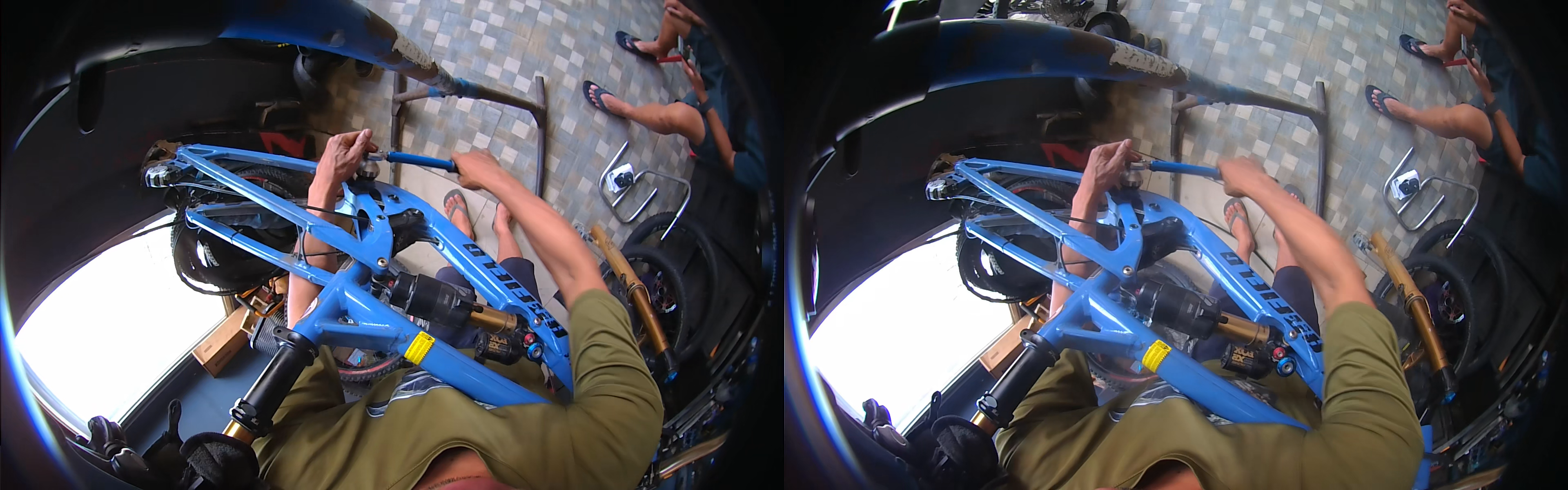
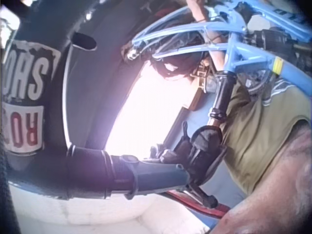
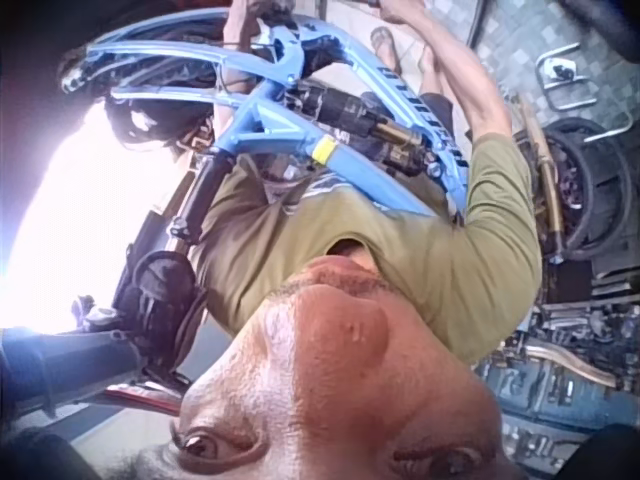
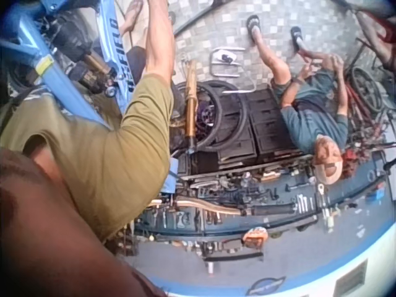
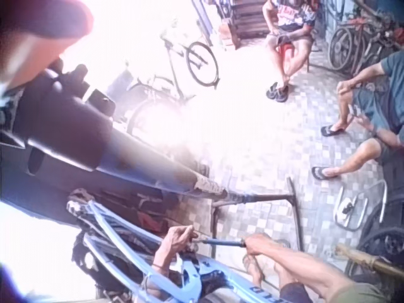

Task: The person assembles a bicycle by inserting a headset cup into the frame and tightening a bolt with a torque wrench.

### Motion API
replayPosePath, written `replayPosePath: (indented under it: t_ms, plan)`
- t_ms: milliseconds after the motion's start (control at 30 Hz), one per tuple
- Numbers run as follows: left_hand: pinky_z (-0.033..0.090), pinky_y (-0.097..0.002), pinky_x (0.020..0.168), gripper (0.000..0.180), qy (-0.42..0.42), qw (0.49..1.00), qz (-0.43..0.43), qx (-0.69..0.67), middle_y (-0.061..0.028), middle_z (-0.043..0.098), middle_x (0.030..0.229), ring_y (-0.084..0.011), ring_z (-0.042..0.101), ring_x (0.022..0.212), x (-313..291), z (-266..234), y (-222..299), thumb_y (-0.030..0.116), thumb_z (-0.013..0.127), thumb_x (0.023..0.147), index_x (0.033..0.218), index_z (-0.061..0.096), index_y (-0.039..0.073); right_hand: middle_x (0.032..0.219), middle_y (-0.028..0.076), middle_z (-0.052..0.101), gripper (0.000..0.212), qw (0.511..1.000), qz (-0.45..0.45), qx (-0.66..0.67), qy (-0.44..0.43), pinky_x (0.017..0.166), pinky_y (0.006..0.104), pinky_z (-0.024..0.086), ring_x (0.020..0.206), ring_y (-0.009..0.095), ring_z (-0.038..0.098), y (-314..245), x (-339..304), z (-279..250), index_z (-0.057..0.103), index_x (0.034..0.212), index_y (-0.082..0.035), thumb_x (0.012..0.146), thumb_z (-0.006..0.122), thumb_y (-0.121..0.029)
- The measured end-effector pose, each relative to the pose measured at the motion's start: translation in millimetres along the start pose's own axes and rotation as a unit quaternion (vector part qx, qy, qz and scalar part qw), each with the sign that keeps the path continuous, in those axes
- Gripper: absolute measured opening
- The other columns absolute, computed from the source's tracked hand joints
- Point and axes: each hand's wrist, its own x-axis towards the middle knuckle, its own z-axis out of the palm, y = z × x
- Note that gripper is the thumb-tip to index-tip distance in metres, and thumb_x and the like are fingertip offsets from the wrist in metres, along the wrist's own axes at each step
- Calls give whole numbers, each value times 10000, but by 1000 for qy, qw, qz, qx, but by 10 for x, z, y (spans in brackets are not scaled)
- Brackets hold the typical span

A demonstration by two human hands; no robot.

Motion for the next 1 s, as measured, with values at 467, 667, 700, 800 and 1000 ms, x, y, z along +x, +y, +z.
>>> replayPosePath:
  t_ms: [467,667,700,800,1000]
  plan:
    - [525,-379,698,537,22,999,-25,19,-152,747,786,-239,683,708,-287,-124,-74,447,515,1039,921,772,-10,937,221,722,360,1000,-27,16,-2,802,534,531,924,417,694,-308,-718,-208,607,1138,-55,824,643,-227]
    - [507,-368,670,538,19,1000,17,-5,-150,729,742,-191,638,670,41,69,47,451,519,1035,923,778,-7,1052,174,737,331,995,43,41,77,862,498,543,1045,358,697,170,239,451,665,1128,-77,801,657,-127]
    - [506,-366,669,540,29,1000,-1,-9,-153,728,740,-186,632,668,-36,0,-2,453,518,1035,924,777,-9,1051,173,737,336,998,35,25,34,857,495,546,1041,358,698,21,213,316,665,1134,-80,800,652,-119]
    - [508,-367,673,556,39,999,3,-9,-158,727,738,-191,639,673,-151,-16,-68,457,513,1041,909,779,-13,1010,190,738,325,999,-42,-2,-34,813,491,554,973,372,709,-74,-498,-291,699,1086,-71,785,679,-193]
    - [507,-365,679,557,23,999,5,-37,-158,717,720,-202,643,668,-66,46,-35,463,508,1041,908,788,0,886,255,703,493,993,-72,76,-51,805,508,534,891,434,686,-847,-1557,-1011,639,1090,-7,782,668,-391]
